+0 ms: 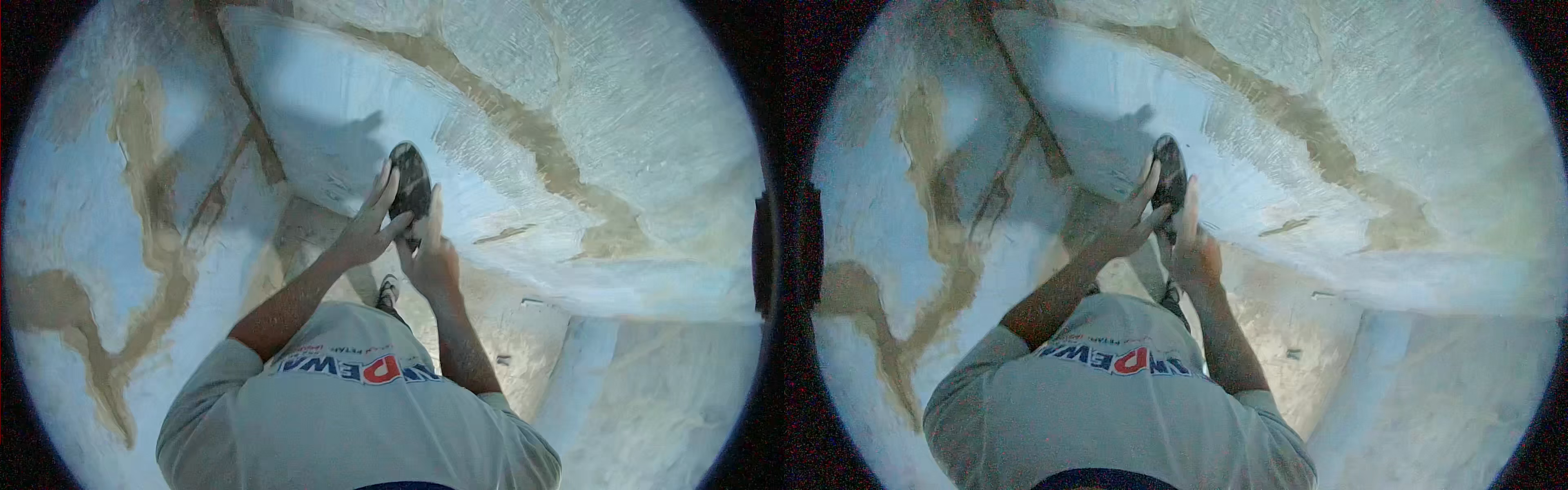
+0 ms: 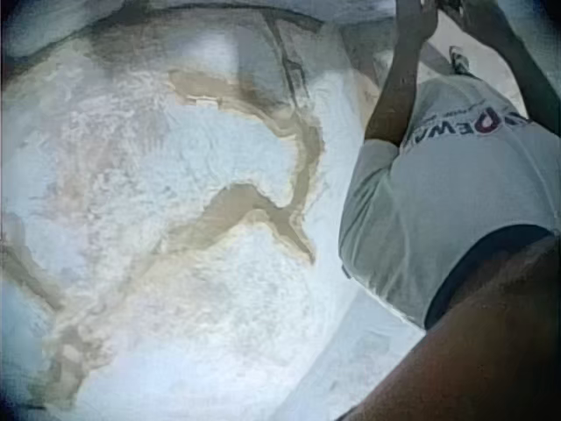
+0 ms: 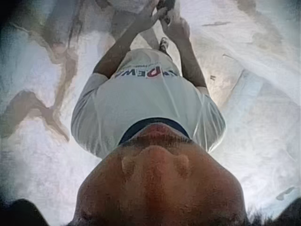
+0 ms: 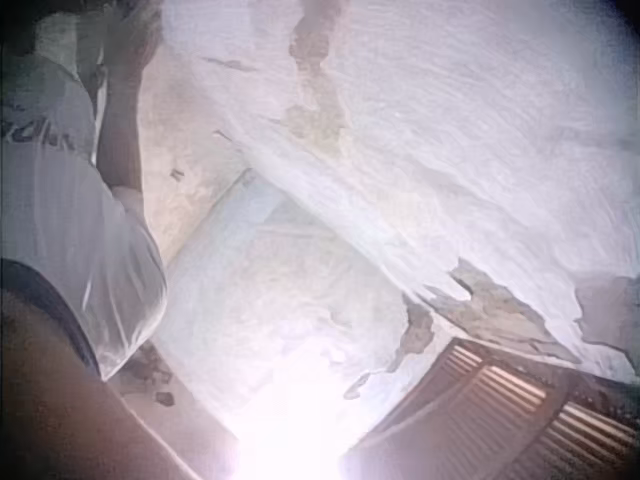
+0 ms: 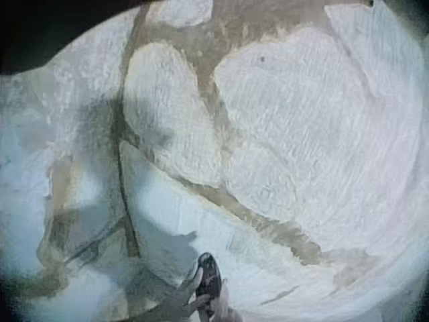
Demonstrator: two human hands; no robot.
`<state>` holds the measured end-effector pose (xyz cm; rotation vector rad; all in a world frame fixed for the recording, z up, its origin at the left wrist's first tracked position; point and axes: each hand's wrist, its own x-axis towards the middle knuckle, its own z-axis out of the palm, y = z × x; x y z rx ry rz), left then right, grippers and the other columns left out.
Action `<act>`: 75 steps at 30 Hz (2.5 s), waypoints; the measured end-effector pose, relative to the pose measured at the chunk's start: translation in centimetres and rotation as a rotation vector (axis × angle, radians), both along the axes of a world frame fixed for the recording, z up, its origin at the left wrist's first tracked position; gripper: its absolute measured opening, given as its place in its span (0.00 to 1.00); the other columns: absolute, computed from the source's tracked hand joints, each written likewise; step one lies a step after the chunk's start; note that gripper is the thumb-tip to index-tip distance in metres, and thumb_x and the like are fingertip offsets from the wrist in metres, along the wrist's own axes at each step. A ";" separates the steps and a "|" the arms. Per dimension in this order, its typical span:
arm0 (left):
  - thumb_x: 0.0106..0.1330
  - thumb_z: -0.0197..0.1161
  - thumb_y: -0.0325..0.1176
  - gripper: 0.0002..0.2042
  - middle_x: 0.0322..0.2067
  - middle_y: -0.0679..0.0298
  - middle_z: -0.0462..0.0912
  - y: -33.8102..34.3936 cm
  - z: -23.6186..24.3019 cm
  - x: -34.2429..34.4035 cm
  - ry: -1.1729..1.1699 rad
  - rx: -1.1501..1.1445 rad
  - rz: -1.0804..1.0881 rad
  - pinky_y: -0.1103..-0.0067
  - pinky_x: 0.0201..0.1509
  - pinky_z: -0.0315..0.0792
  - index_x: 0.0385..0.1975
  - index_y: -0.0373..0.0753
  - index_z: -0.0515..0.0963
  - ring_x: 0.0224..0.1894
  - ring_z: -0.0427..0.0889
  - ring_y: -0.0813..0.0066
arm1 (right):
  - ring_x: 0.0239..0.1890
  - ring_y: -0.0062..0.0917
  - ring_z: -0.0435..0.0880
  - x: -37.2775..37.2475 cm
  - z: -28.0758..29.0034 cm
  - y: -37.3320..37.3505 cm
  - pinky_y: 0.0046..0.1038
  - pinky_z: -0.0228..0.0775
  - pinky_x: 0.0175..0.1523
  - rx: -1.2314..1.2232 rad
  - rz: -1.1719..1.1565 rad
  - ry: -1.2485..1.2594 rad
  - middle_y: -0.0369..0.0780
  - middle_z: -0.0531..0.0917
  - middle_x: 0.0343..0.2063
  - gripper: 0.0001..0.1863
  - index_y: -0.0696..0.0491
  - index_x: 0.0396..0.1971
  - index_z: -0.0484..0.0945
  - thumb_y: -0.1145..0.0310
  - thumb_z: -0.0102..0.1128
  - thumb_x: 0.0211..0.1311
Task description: The person applies plaster to a corner of a wall using a trowel, then smooths it with a smoothing tool.
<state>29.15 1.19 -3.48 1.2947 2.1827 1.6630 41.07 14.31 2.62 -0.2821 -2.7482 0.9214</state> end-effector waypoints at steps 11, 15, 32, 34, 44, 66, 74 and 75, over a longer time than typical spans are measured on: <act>0.70 0.57 0.62 0.54 0.78 0.41 0.25 12.4 4.5 -3.1 0.202 -0.128 0.061 0.50 0.81 0.36 0.78 0.30 0.33 0.80 0.28 0.41 | 0.28 0.47 0.87 -3.3 4.8 12.5 0.43 0.78 0.31 0.435 -0.008 -0.016 0.49 0.86 0.27 0.47 0.52 0.76 0.52 0.65 0.69 0.59; 0.69 0.61 0.59 0.54 0.77 0.36 0.26 14.0 3.5 -3.1 0.215 0.036 0.112 0.53 0.81 0.39 0.77 0.30 0.34 0.80 0.31 0.40 | 0.30 0.44 0.87 -3.9 4.2 13.0 0.44 0.79 0.33 0.371 0.084 0.146 0.45 0.86 0.29 0.22 0.56 0.52 0.73 0.69 0.67 0.59; 0.67 0.60 0.62 0.58 0.76 0.34 0.23 4.4 4.3 -13.4 0.122 0.174 0.134 0.52 0.80 0.40 0.76 0.28 0.28 0.79 0.30 0.35 | 0.30 0.45 0.88 -15.0 6.6 3.2 0.44 0.81 0.35 0.451 0.158 -0.004 0.50 0.87 0.29 0.48 0.57 0.77 0.44 0.67 0.64 0.63; 0.68 0.62 0.60 0.59 0.76 0.32 0.23 2.1 4.5 -15.2 0.111 0.148 0.124 0.56 0.81 0.40 0.75 0.27 0.27 0.79 0.29 0.36 | 0.33 0.47 0.89 -16.8 6.4 1.3 0.46 0.81 0.38 0.446 0.188 0.057 0.52 0.87 0.31 0.48 0.56 0.77 0.42 0.67 0.62 0.64; 0.73 0.62 0.48 0.53 0.77 0.36 0.26 -6.1 5.7 -22.2 -0.002 0.191 0.092 0.64 0.81 0.39 0.75 0.28 0.24 0.80 0.31 0.42 | 0.27 0.49 0.87 -24.3 7.7 -6.3 0.49 0.80 0.34 0.566 0.222 -0.143 0.51 0.85 0.24 0.42 0.54 0.76 0.43 0.63 0.56 0.69; 0.64 0.66 0.31 0.54 0.76 0.35 0.21 15.0 4.8 -2.5 0.266 0.145 0.077 0.54 0.81 0.33 0.76 0.29 0.26 0.79 0.23 0.37 | 0.31 0.44 0.87 -2.8 5.2 13.4 0.45 0.79 0.37 0.520 -0.013 0.019 0.45 0.87 0.29 0.49 0.53 0.77 0.46 0.65 0.66 0.60; 0.67 0.64 0.43 0.54 0.76 0.34 0.24 15.2 4.6 -2.6 0.223 0.078 0.106 0.54 0.81 0.33 0.76 0.27 0.28 0.80 0.27 0.38 | 0.29 0.42 0.88 -3.5 5.0 13.6 0.42 0.79 0.34 0.498 0.028 0.067 0.37 0.89 0.31 0.53 0.57 0.76 0.44 0.67 0.71 0.57; 0.67 0.64 0.43 0.54 0.76 0.34 0.24 14.5 4.2 -3.3 0.222 0.072 0.114 0.54 0.81 0.33 0.76 0.27 0.28 0.80 0.27 0.38 | 0.29 0.42 0.88 -4.2 4.8 12.9 0.42 0.79 0.34 0.492 0.036 0.067 0.37 0.89 0.31 0.53 0.57 0.76 0.44 0.67 0.71 0.57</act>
